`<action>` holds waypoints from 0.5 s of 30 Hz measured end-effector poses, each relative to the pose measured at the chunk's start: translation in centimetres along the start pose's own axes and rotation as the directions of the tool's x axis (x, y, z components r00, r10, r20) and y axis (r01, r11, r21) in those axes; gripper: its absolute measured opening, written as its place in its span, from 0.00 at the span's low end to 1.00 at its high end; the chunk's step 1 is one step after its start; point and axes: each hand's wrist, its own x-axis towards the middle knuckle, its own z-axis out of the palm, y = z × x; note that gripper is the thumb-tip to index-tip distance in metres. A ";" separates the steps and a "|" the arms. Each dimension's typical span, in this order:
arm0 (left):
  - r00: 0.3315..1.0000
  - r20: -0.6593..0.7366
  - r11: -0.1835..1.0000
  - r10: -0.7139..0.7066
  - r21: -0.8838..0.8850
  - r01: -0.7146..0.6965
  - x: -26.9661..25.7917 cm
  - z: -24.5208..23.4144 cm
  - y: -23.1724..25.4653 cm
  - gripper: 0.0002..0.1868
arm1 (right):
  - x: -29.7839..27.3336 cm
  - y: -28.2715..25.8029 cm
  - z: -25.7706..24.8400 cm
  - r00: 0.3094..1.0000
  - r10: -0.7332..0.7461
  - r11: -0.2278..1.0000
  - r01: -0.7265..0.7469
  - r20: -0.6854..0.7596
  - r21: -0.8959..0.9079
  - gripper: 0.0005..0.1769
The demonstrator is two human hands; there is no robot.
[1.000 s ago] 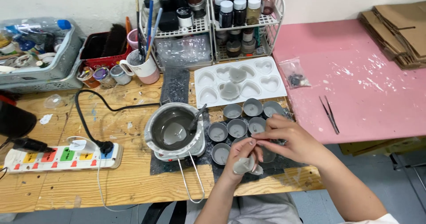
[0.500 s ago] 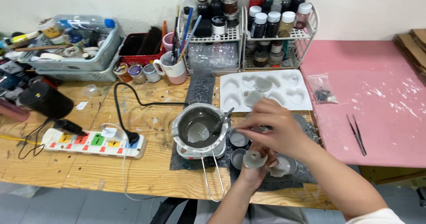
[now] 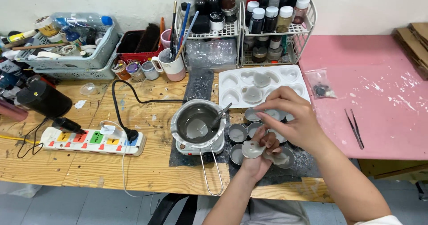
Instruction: Prepare a small mold and mix liquid wax in a small melting pot.
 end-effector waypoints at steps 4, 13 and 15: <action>1.000 0.016 1.000 -0.007 0.021 0.007 0.4 -1.5 -1.0 0.14 | 0.3 -0.1 0.4 0.997 0.062 0.995 -0.065 0.038 0.079 0.10; 0.983 -0.110 0.986 0.147 -0.061 -0.154 1.0 -3.9 -0.8 0.09 | -3.9 0.7 -0.1 0.987 0.046 0.998 -0.038 0.154 -0.054 0.33; 0.940 -0.146 0.946 0.308 -0.062 -0.319 1.3 -3.6 -1.7 0.06 | -6.7 1.3 0.2 0.878 0.427 0.900 -0.435 0.215 -0.008 0.34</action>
